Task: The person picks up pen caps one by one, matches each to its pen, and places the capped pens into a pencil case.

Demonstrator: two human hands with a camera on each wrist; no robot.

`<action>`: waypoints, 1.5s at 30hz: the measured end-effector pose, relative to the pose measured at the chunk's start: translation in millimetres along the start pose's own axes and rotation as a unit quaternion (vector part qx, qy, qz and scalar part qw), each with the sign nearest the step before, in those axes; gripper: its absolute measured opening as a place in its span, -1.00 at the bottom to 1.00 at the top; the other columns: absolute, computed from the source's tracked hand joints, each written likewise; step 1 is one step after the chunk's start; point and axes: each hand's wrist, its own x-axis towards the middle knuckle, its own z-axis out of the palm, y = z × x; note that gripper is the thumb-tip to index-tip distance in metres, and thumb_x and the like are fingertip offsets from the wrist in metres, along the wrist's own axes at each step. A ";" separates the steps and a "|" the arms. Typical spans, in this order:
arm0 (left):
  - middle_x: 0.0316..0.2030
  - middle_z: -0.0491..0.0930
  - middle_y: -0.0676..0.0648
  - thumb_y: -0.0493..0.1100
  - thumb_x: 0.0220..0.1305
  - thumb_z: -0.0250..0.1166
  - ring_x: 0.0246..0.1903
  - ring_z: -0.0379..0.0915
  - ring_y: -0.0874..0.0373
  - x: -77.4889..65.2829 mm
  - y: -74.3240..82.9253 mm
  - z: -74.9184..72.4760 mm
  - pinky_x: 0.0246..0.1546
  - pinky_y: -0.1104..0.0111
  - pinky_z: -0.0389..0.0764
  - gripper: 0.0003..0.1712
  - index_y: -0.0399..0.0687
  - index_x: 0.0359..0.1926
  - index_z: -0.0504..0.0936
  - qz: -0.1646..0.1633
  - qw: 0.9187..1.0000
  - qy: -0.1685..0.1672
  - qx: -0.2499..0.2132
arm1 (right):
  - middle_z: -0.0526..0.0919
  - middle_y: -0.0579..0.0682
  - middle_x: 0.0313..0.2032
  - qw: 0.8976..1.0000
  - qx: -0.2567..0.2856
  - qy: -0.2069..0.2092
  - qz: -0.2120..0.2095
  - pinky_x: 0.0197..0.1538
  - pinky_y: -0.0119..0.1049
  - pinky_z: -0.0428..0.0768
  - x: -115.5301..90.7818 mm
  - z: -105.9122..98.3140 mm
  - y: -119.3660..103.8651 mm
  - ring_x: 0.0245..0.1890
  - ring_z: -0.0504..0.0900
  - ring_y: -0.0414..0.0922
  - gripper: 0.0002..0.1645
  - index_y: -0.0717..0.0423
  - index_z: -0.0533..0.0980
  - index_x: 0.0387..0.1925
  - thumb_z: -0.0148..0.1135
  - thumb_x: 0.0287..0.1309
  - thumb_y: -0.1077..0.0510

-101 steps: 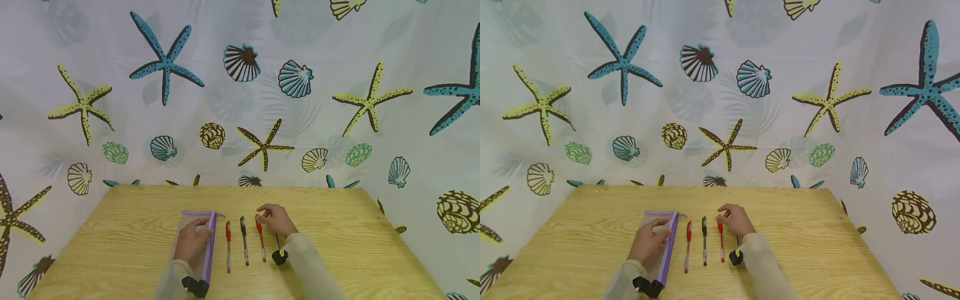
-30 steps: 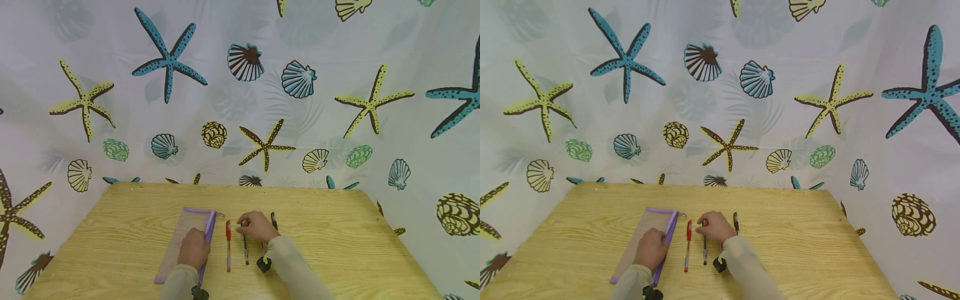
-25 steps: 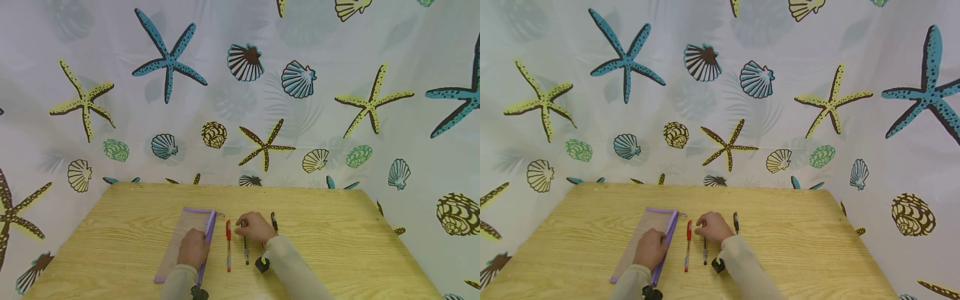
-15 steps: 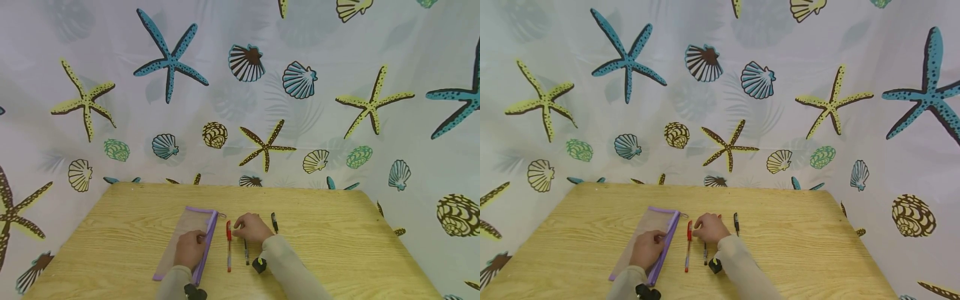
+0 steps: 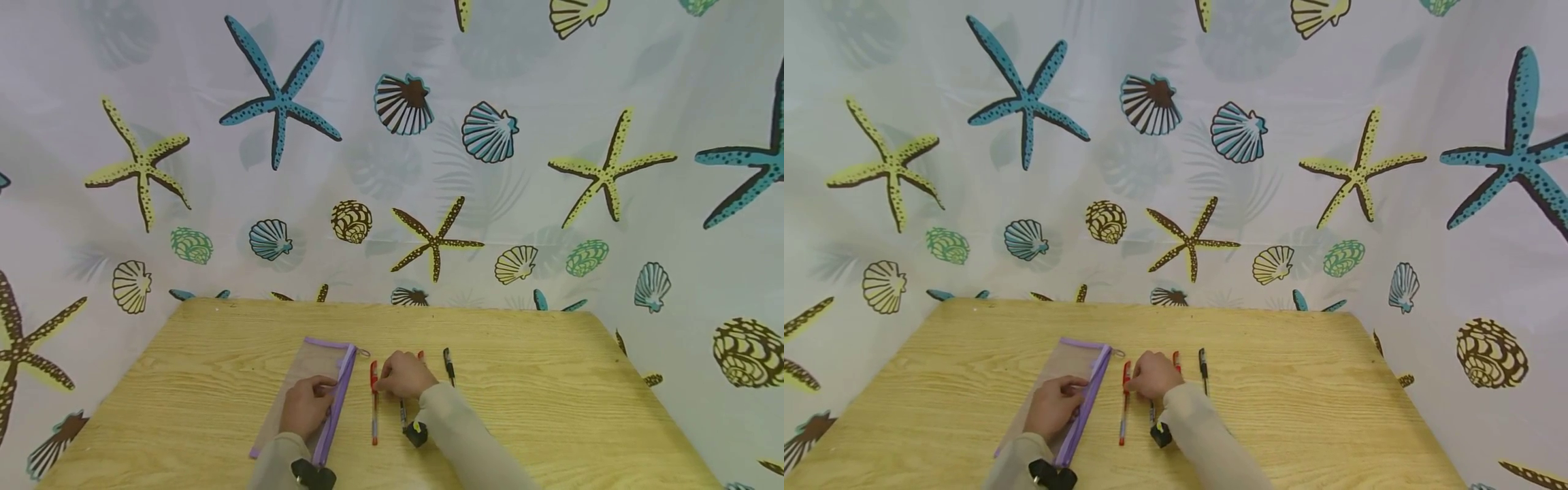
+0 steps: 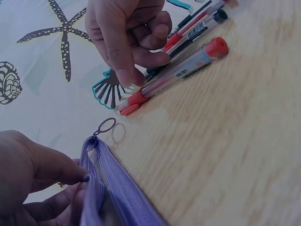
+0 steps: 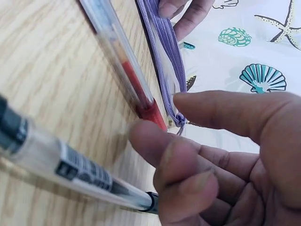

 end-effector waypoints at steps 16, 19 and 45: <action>-0.53 0.60 -0.01 -0.47 -0.01 0.18 -0.70 0.44 0.26 -3.3 3.6 -3.0 -0.66 0.41 0.55 -0.69 -0.31 -0.20 0.70 -0.028 0.998 -0.018 -0.053 | 0.55 0.03 -0.85 0.999 -0.026 0.023 0.033 -0.72 -0.35 0.49 11.0 13.3 -7.0 -0.84 0.55 -0.08 -0.56 0.18 0.56 -0.88 0.43 0.00 0.16; -0.53 0.60 -0.01 -0.47 -0.01 0.18 -0.69 0.45 0.27 -4.1 4.5 -2.6 -0.66 0.41 0.55 -0.70 -0.31 -0.21 0.70 -0.029 0.998 -0.016 -0.057 | 0.54 0.03 -0.85 0.999 -0.026 0.030 0.037 -0.72 -0.36 0.49 12.2 14.4 -7.8 -0.85 0.54 -0.11 -0.57 0.18 0.56 -0.89 0.43 -0.02 0.17; -0.53 0.60 0.00 -0.40 0.06 0.22 -0.68 0.47 0.28 -4.4 3.2 -1.4 -0.64 0.43 0.55 -0.76 -0.33 -0.22 0.70 -0.047 0.997 -0.014 -0.058 | 0.45 -0.11 -0.92 0.997 -0.028 0.026 0.061 -0.74 -0.41 0.42 20.8 19.9 -3.0 -0.91 0.41 -0.27 -0.53 0.09 0.52 -0.92 0.35 0.04 0.17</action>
